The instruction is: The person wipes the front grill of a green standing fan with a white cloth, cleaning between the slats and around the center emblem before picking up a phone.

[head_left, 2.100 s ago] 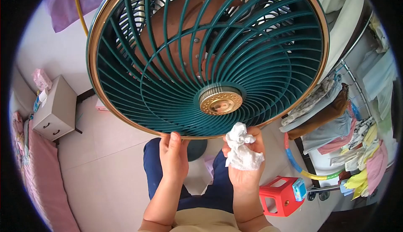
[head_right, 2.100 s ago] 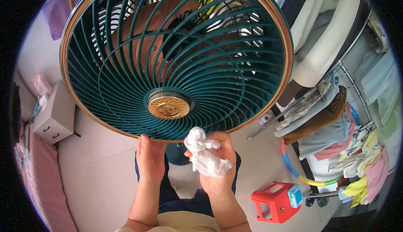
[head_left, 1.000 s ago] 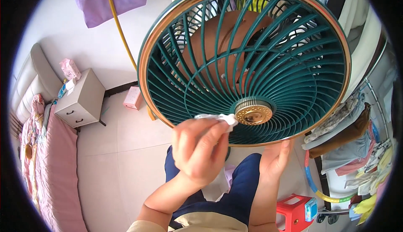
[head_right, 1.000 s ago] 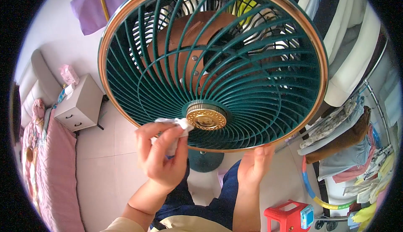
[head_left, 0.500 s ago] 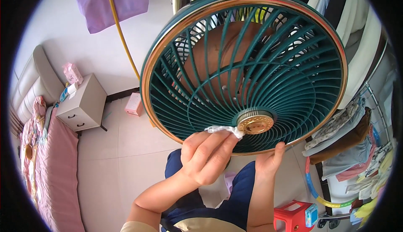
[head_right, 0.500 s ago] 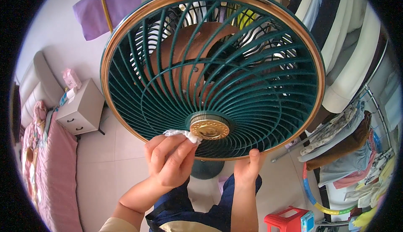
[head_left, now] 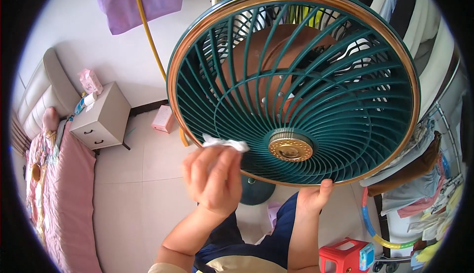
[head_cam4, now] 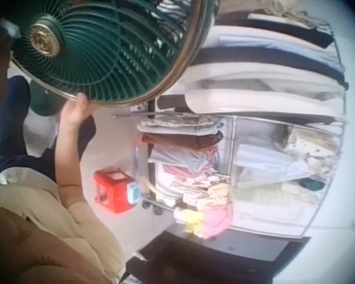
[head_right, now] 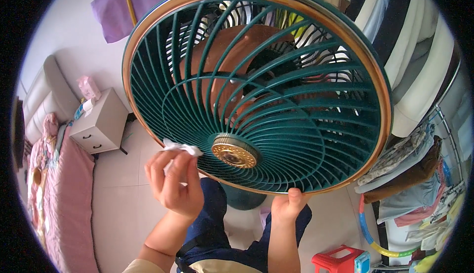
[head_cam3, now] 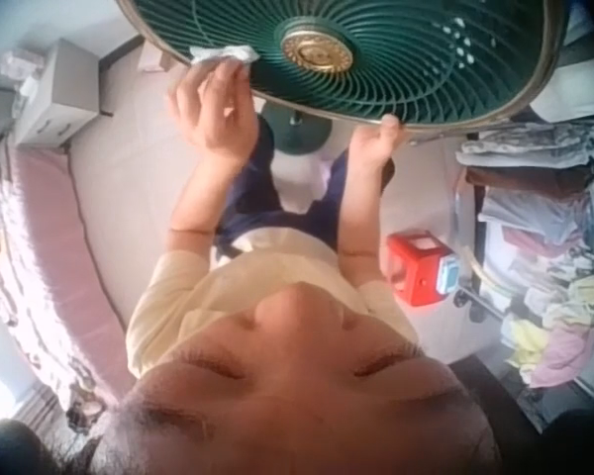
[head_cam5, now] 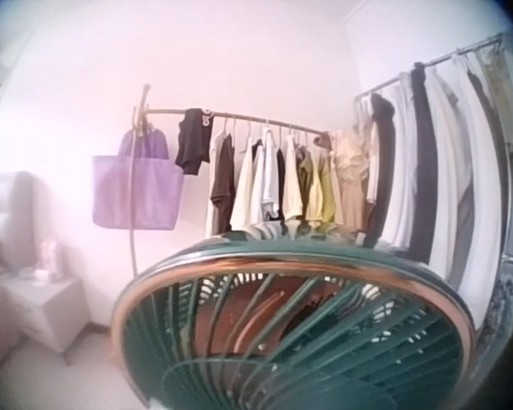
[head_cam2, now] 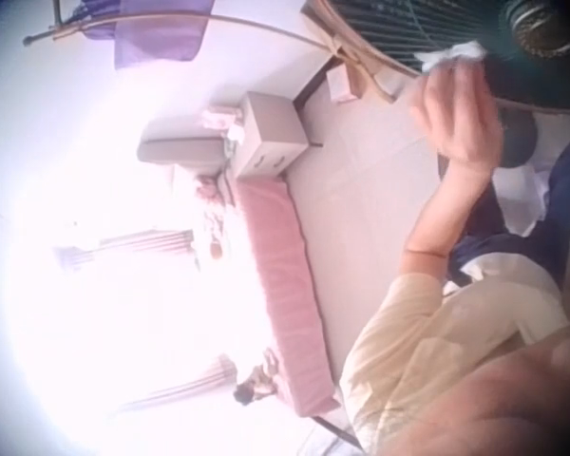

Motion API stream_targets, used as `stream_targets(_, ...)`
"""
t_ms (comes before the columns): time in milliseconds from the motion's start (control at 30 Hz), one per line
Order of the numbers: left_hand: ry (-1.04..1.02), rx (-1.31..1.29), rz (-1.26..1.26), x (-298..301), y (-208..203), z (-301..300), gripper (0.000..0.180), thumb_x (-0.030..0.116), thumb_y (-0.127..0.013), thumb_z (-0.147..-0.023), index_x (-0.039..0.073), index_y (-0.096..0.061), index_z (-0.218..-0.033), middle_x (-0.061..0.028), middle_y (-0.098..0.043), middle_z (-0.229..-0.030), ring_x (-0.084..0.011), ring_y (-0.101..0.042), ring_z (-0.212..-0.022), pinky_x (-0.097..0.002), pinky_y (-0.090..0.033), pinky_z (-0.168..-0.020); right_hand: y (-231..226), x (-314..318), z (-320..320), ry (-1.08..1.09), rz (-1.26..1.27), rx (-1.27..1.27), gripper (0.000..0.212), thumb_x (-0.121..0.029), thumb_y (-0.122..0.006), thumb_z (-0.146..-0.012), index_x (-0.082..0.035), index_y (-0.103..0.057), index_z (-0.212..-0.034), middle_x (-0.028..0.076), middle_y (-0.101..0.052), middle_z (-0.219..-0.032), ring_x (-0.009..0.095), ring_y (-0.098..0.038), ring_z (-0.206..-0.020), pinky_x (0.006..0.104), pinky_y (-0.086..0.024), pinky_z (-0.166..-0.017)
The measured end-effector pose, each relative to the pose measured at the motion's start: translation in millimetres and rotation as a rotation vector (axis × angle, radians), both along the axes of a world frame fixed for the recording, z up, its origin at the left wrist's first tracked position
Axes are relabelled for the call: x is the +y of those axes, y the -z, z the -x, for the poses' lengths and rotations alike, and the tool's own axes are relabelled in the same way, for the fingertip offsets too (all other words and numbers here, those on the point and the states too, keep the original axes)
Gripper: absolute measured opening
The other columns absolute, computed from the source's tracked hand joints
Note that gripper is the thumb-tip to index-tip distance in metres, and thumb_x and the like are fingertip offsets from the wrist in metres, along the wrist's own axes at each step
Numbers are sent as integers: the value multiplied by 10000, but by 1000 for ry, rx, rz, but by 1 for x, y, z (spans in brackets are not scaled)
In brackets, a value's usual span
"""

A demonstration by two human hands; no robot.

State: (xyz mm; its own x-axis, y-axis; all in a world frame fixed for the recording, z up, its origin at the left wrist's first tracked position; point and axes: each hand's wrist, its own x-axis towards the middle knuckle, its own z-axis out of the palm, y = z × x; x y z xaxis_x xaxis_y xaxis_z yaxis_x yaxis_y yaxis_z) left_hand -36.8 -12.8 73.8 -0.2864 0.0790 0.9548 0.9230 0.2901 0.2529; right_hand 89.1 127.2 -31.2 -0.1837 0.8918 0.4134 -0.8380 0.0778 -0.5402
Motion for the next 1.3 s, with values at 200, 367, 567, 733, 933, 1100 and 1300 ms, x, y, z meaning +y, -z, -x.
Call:
stream_targets(200,197,54,-64,17,-4,-13,192,-33,-705,-620,-1,-636,-796,-102,-593,-813,-256,-558,-756,-318,-462,-687,0,-3,-2,8,65,-12,714,-340,-696,-722,-4,-395,-1275,101,-478,-1273,242,-444,-1174,376,-347,-1007)
stream_targets(367,116,111,26,5,0,4,198,-27,-684,-623,32,-627,-804,-87,-583,-826,-256,-529,-783,-326,-428,-712,-1,2,-5,-44,-35,-54,734,-347,-705,-714,-9,-386,-1283,98,-465,-1285,242,-448,-1171,382,-355,-1003)
stream_targets(567,-72,142,96,-8,-2,22,191,-22,-683,-632,36,-625,-805,-80,-584,-808,-258,-522,-774,-343,-403,-721,3,-2,-3,-47,3,-45,754,-342,-711,-702,-24,-375,-1297,95,-454,-1295,251,-437,-1183,394,-345,-1018)
stream_targets(733,297,-23,-83,9,-2,-4,209,-97,-662,-623,2,-606,-798,-97,-569,-778,-233,-517,-714,-303,-410,-656,-5,-10,0,-61,-5,-59,753,-354,-694,-720,-20,-362,-1308,103,-441,-1308,257,-425,-1198,401,-336,-1022)
stream_targets(933,386,-222,-239,26,0,-23,180,-66,-659,-656,11,-612,-811,-80,-558,-786,-219,-500,-723,-305,-397,-683,-4,-3,-8,-69,43,-45,759,-244,-681,-685,-72,-315,-1328,75,-409,-1313,251,-431,-1183,407,-359,-1008)
stream_targets(1100,213,140,-41,16,5,1,234,15,-698,-613,87,-658,-833,-22,-565,-796,-189,-483,-747,-294,-379,-655,-1,10,-11,-135,-48,-11,711,-297,-670,-736,-56,-344,-1320,78,-431,-1311,243,-435,-1187,397,-357,-1010)
stream_targets(1300,92,389,177,-12,-6,38,271,99,-617,-561,109,-680,-825,6,-556,-821,-166,-460,-779,-295,-371,-658,4,15,-15,-181,5,-5,691,-160,-680,-663,-97,-387,-1286,49,-452,-1262,240,-454,-1153,405,-387,-991)
